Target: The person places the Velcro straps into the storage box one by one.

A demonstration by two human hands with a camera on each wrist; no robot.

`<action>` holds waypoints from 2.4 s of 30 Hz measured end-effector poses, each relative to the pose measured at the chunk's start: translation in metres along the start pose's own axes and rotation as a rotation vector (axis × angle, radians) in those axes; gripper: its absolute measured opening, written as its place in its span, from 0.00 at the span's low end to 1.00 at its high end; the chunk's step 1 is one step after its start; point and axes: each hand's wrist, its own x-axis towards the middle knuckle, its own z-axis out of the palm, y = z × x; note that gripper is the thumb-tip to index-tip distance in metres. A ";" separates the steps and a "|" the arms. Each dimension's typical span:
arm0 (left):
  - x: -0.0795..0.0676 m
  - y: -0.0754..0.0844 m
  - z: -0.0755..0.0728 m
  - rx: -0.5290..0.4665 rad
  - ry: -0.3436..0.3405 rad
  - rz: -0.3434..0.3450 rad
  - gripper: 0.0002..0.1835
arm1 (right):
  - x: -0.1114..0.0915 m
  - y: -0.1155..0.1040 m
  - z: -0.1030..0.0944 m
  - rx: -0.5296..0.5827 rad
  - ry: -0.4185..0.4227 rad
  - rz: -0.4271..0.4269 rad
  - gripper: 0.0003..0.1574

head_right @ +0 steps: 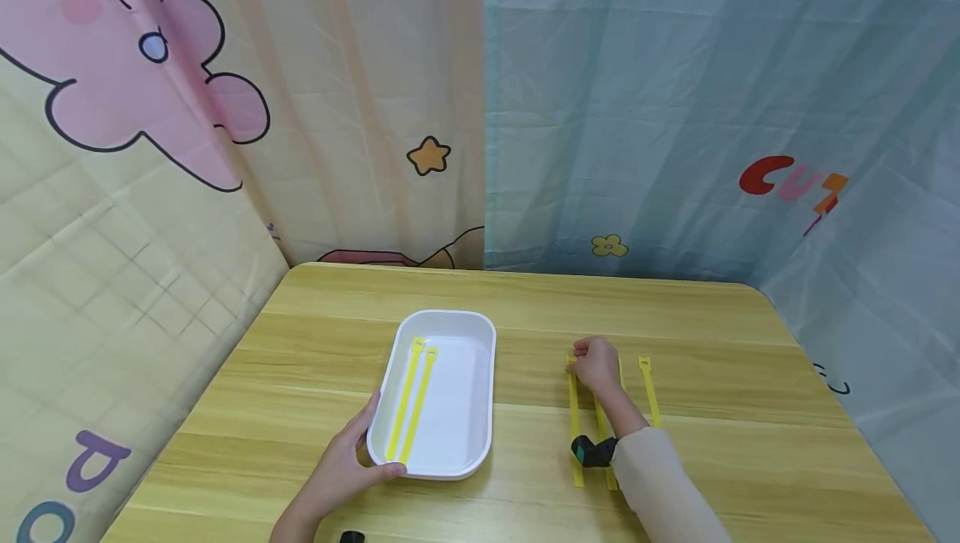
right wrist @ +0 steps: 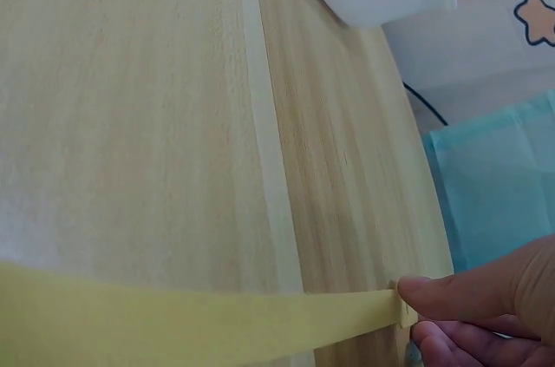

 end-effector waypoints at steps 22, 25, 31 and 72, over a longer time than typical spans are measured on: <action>-0.001 0.002 0.000 -0.025 0.006 0.007 0.62 | 0.001 -0.001 0.003 -0.095 -0.004 0.037 0.23; -0.001 0.002 0.000 -0.018 0.005 0.004 0.62 | 0.002 -0.001 0.004 -0.093 0.004 0.041 0.22; -0.001 0.003 0.000 -0.007 0.002 -0.003 0.62 | 0.002 0.001 0.005 -0.095 0.019 0.016 0.21; 0.000 0.006 -0.001 -0.019 -0.002 -0.013 0.62 | 0.005 0.007 -0.004 0.001 -0.039 -0.008 0.08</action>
